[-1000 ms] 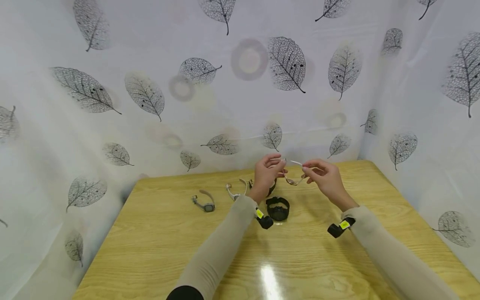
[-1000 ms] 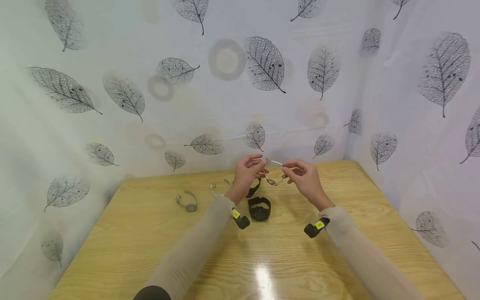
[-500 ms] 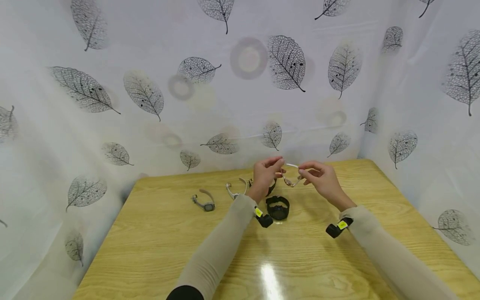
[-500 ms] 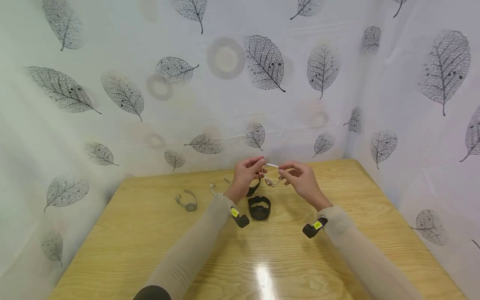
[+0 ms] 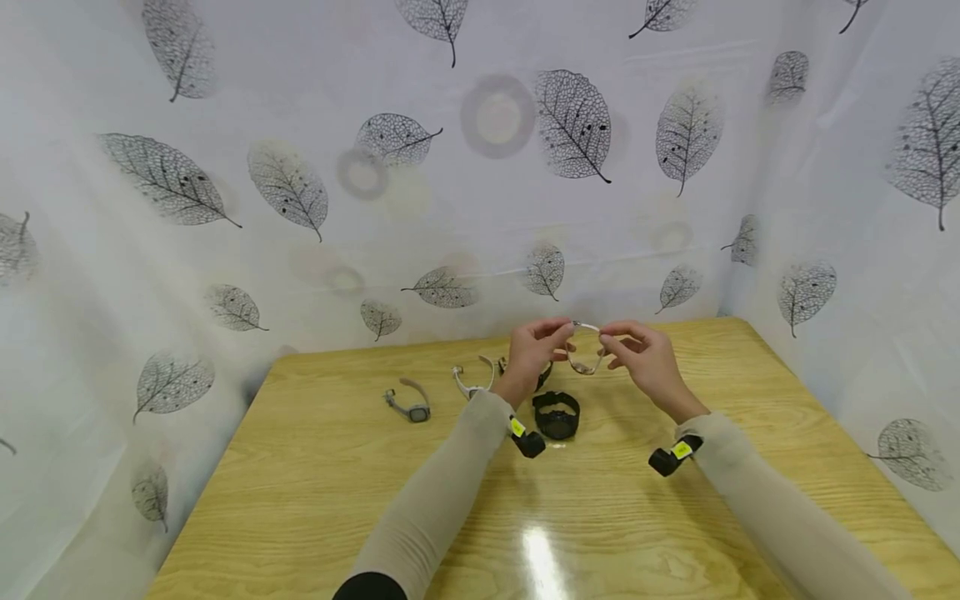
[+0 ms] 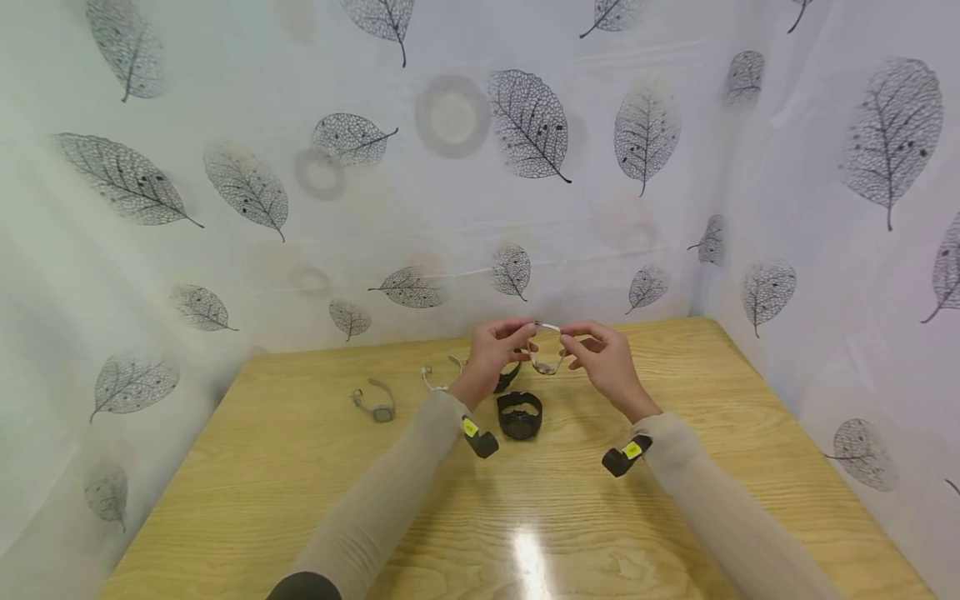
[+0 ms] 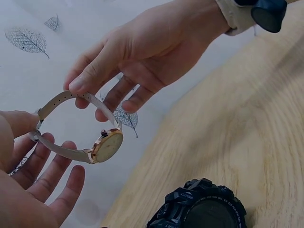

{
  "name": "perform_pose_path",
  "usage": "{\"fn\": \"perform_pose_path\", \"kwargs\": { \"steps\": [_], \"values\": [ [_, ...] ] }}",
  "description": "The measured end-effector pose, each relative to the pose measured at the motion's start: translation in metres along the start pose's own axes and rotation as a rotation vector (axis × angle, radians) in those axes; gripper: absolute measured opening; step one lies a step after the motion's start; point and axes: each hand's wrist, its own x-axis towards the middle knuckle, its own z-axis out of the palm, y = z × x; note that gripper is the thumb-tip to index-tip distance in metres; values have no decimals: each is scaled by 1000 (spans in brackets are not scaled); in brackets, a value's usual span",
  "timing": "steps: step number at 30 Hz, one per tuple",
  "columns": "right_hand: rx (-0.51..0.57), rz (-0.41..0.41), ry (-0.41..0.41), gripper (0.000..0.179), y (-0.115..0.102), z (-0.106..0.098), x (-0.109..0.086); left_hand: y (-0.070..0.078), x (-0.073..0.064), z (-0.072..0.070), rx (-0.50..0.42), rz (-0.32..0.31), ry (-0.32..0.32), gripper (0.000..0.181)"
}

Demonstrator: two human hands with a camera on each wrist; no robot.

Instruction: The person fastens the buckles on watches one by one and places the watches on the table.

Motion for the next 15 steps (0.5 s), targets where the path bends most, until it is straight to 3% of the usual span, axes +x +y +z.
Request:
{"fn": "perform_pose_path", "kwargs": {
  "steps": [6,15],
  "values": [
    [17,28,18,24,-4,0,-1,-1,-3,1,15,-46,-37,19],
    [10,29,7,30,0,-2,-2,-4,-1,2,50,-55,-27,18]
  ]
}}
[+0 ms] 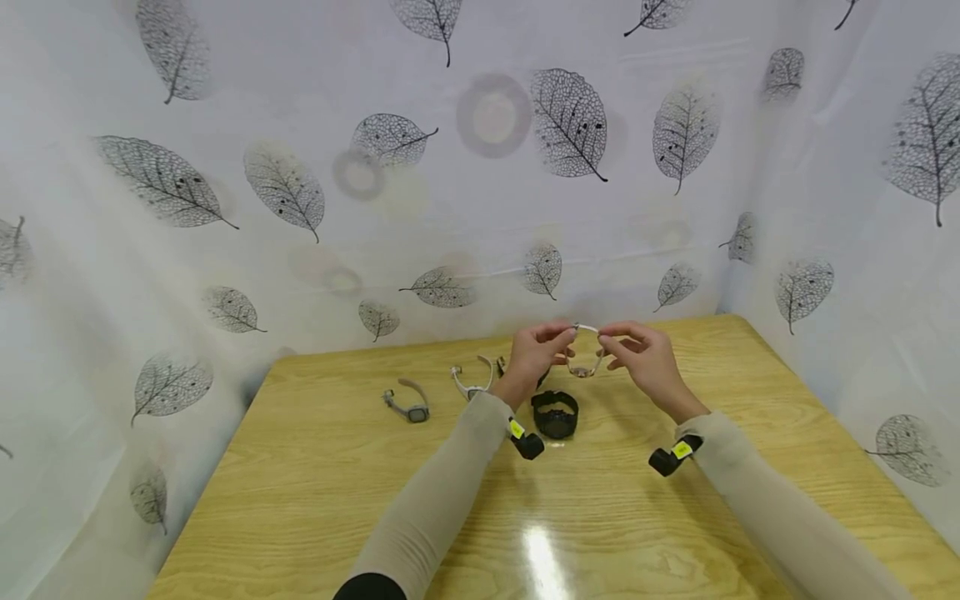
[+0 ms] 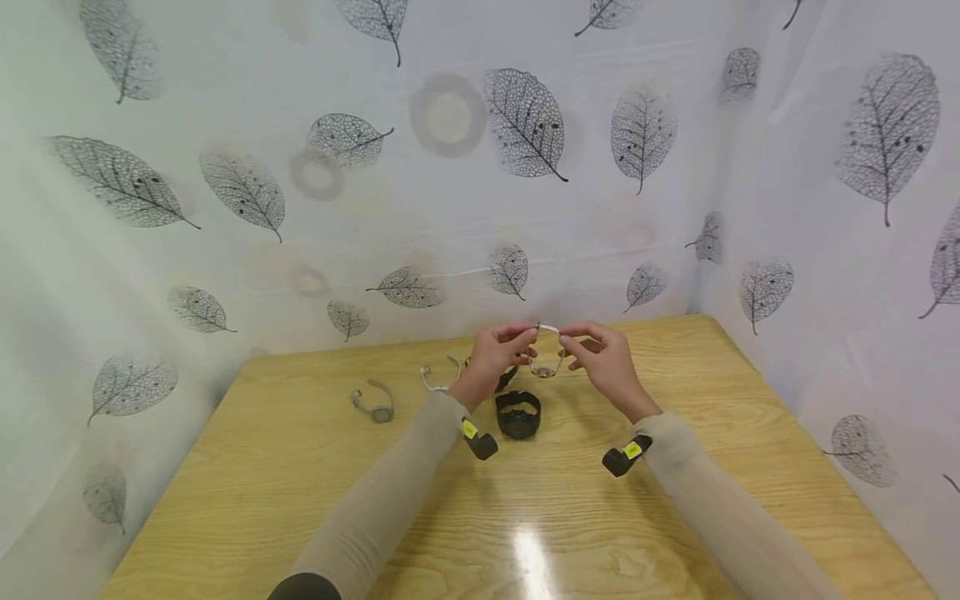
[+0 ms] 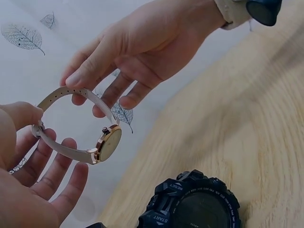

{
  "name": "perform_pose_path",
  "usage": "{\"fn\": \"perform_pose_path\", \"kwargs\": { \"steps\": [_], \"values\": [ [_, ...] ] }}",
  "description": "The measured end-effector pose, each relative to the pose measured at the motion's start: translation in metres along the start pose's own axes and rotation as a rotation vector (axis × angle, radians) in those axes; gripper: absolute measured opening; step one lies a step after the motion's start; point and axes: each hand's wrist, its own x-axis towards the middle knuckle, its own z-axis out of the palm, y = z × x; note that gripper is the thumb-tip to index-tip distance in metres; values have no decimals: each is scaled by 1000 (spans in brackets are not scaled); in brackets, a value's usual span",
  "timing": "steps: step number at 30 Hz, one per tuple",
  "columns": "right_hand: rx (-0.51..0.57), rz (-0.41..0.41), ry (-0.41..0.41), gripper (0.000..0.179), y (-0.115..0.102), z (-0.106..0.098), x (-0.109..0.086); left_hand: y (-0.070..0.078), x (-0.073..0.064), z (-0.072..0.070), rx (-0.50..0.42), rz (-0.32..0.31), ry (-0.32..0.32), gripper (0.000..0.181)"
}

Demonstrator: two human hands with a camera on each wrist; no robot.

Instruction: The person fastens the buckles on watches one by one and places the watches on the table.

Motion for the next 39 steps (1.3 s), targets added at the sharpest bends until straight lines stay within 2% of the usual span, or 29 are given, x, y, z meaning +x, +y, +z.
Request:
{"fn": "perform_pose_path", "kwargs": {
  "steps": [6,14,24,32,39],
  "values": [
    [-15,34,-25,44,1,2,-1,-2,0,-3,27,1,-9,17],
    [-8,55,-15,40,2,6,0,-1,-4,-3,41,47,-13,16],
    [34,58,-21,39,3,12,-2,-5,-6,-4,16,116,-1,20],
    [50,48,-30,37,4,13,-1,-6,-6,-3,19,125,4,19],
    [41,35,-36,36,3,18,-1,-8,-7,0,5,106,-31,19]
  ]
}}
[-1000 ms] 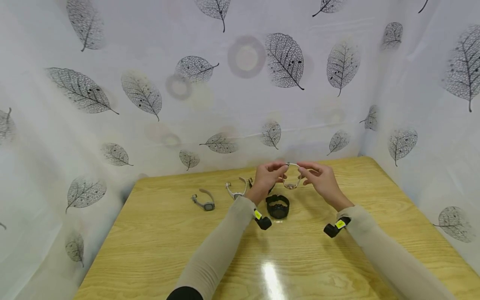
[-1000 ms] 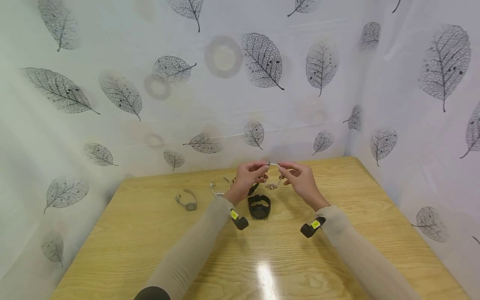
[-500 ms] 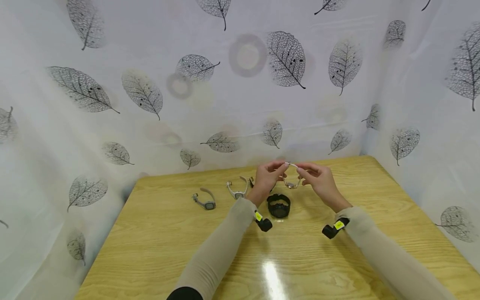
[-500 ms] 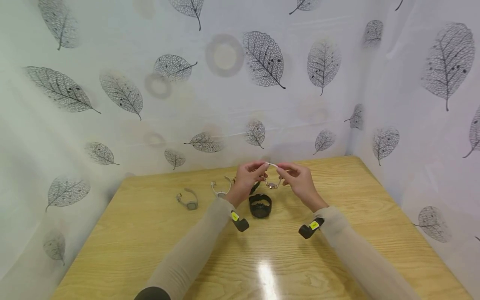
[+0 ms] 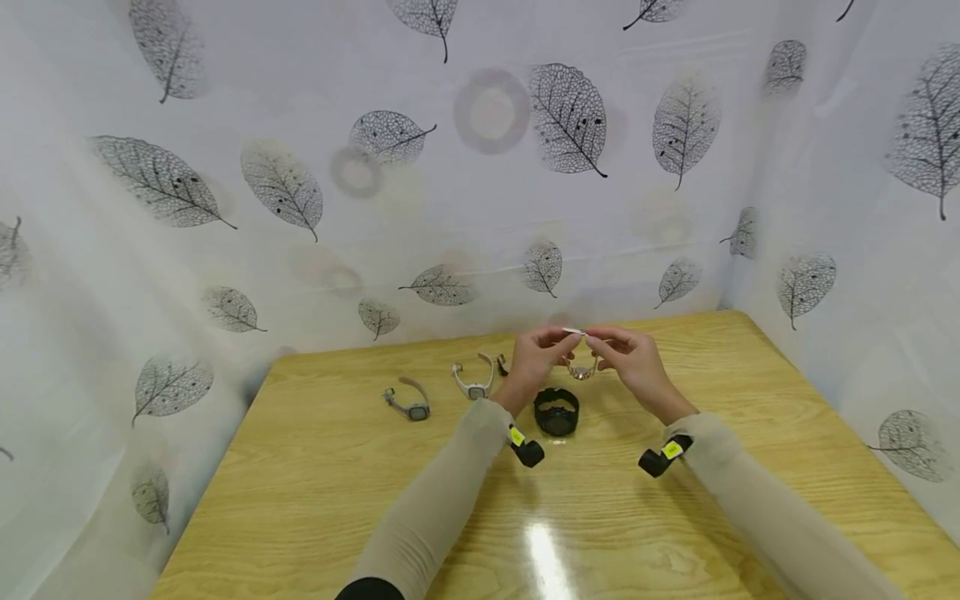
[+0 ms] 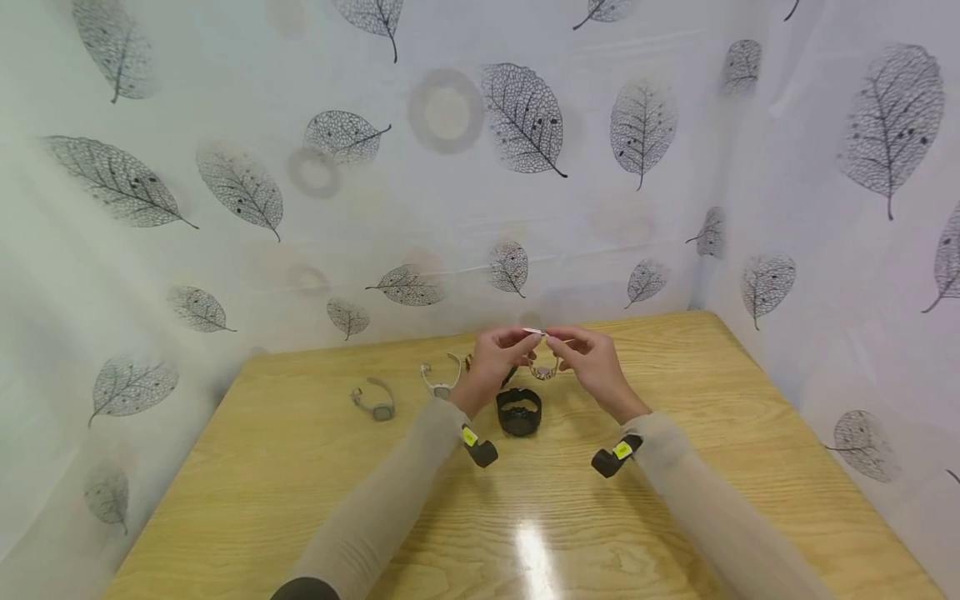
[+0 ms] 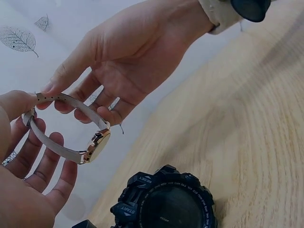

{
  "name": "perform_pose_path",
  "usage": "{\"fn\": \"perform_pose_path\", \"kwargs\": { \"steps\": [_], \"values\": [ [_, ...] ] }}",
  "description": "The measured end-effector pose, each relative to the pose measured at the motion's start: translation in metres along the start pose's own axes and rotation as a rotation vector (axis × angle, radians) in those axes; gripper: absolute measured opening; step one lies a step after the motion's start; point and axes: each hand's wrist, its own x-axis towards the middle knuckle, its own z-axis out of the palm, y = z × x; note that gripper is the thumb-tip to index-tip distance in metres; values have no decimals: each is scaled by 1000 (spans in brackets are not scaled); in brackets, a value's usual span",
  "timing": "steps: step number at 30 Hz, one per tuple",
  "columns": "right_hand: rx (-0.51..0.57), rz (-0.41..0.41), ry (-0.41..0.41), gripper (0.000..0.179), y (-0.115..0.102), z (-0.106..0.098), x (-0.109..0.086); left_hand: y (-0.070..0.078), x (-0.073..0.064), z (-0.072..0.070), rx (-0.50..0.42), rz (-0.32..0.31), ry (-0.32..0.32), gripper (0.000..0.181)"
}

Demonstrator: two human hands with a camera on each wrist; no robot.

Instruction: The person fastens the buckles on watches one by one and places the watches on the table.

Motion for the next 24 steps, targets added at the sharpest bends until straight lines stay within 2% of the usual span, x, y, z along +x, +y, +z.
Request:
{"fn": "perform_pose_path", "kwargs": {
  "steps": [10,18,24],
  "values": [
    [40,15,3,36,7,2,-3,-2,-2,0,-34,2,-6,21],
    [17,28,20,35,6,6,-4,-6,-3,-2,-23,-28,-53,20],
    [3,45,33,34,6,7,-4,-8,-3,-1,-21,-18,-42,22]
  ]
}}
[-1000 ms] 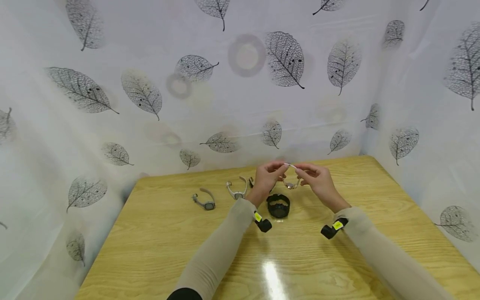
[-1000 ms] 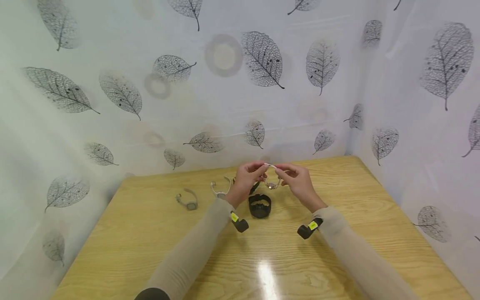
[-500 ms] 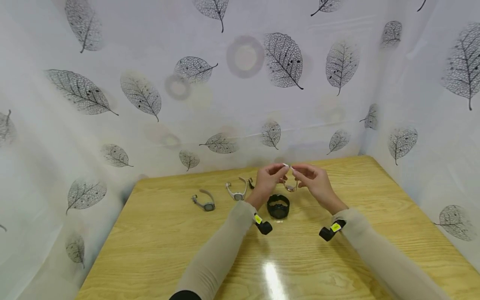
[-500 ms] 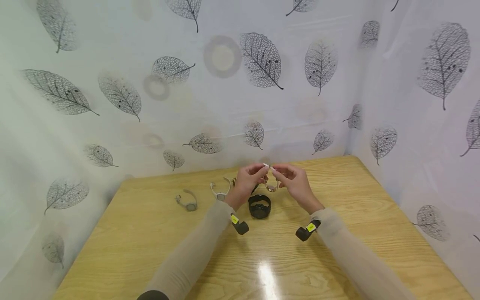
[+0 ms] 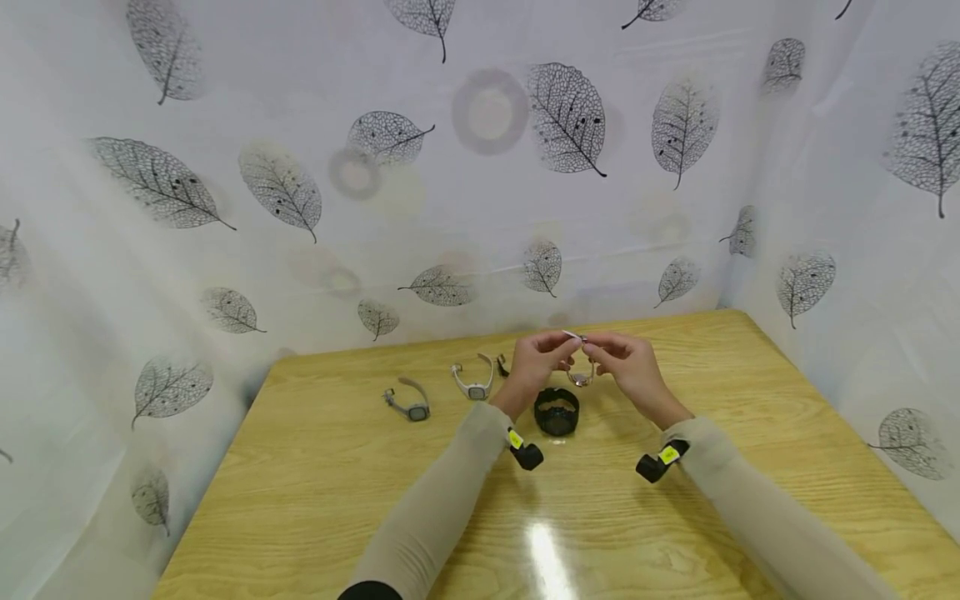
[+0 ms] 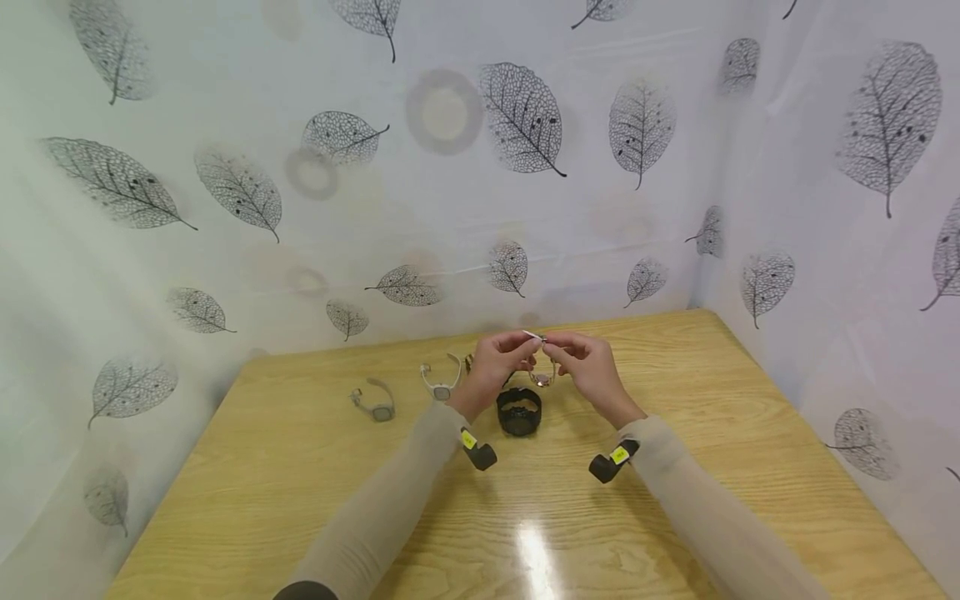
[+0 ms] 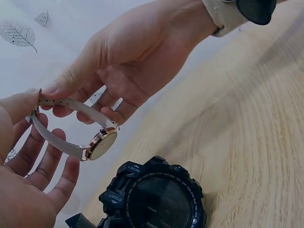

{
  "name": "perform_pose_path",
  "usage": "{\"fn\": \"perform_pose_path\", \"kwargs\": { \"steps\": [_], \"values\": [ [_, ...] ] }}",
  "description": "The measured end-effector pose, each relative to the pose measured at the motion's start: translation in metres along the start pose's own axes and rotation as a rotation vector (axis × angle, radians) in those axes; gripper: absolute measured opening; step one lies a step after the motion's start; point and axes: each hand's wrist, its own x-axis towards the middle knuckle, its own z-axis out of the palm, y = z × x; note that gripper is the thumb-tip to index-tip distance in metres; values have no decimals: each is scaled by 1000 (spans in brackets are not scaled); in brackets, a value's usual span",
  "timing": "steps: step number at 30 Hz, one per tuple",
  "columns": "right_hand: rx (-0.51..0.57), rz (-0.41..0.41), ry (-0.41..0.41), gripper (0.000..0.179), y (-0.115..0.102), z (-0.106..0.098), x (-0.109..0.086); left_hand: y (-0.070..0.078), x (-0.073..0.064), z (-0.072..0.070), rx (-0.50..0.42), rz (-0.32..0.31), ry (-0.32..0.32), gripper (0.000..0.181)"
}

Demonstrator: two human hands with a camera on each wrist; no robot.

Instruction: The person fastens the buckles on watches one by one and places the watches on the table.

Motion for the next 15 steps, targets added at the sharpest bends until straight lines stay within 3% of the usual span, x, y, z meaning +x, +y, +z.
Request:
{"fn": "perform_pose_path", "kwargs": {
  "steps": [7,15],
  "values": [
    [1,-6,-8,34,3,0,0,0,0,0,0,-13,17,20],
    [24,52,-47,44,10,1,-8,2,-1,-5,-11,-19,55,20]
  ]
}}
